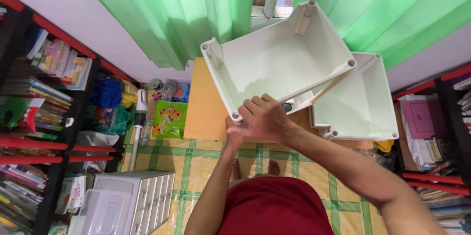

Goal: The person assembles a white plastic storage unit by inserting cylindrical rods into corner sockets of stacked bins. They repeatedly insert and remove rods to fit them into the corners, then place the assembled unit on a wooden table.

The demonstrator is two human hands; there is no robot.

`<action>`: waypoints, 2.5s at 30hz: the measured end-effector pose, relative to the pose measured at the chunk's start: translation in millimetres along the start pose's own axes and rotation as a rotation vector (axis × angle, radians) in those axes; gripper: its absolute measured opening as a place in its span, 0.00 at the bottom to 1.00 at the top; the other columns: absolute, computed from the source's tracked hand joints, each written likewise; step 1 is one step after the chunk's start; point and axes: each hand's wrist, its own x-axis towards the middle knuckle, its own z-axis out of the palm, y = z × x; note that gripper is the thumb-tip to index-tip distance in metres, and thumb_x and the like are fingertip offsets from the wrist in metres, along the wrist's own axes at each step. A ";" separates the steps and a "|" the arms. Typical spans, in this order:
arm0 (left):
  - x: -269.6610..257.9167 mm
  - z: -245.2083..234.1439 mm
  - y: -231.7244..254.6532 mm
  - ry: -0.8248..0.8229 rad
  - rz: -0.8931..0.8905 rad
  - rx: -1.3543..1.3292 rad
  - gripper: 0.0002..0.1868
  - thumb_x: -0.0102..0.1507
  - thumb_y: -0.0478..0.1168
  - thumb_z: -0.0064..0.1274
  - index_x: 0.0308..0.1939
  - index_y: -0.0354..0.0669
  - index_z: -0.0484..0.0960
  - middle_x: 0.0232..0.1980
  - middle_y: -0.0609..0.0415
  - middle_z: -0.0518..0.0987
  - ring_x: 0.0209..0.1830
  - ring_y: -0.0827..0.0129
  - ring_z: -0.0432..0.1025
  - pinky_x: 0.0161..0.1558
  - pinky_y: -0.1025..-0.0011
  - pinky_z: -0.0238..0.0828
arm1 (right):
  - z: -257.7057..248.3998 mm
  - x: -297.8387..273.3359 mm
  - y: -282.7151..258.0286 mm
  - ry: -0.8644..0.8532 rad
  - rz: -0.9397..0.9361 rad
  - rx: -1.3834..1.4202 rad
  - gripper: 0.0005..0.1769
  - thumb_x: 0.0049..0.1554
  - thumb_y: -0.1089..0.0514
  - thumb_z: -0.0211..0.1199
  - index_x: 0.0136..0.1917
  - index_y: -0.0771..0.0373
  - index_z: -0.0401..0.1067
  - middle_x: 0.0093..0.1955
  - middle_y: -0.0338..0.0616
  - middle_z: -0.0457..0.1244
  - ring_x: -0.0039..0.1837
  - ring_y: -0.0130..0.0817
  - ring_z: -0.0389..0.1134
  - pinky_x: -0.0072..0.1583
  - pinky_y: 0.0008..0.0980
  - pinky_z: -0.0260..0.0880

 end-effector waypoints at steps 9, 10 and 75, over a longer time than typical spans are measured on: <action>-3.8 6.6 22.4 -0.078 -0.016 0.048 0.04 0.58 0.32 0.54 0.31 0.33 0.83 0.28 0.55 0.82 0.30 0.77 0.75 0.30 0.72 0.72 | 18.3 -7.1 14.9 0.150 -0.146 -0.134 0.30 0.59 0.41 0.66 0.26 0.56 0.56 0.26 0.40 0.52 0.29 0.35 0.58 0.33 0.33 0.56; -5.7 7.0 27.9 -0.095 -0.025 0.028 0.05 0.58 0.32 0.53 0.32 0.33 0.84 0.29 0.55 0.82 0.30 0.77 0.76 0.30 0.72 0.73 | 18.9 -9.3 13.5 0.147 -0.130 -0.098 0.31 0.58 0.41 0.66 0.26 0.57 0.55 0.26 0.40 0.52 0.29 0.35 0.58 0.33 0.33 0.56; -6.8 2.0 51.7 -0.233 -0.085 0.025 0.09 0.59 0.34 0.61 0.42 0.34 0.85 0.40 0.47 0.86 0.40 0.67 0.80 0.40 0.69 0.77 | 55.0 -81.4 18.7 0.993 1.355 1.599 0.13 0.49 0.63 0.56 0.48 0.67 0.63 0.47 0.44 0.59 0.53 0.37 0.63 0.58 0.39 0.64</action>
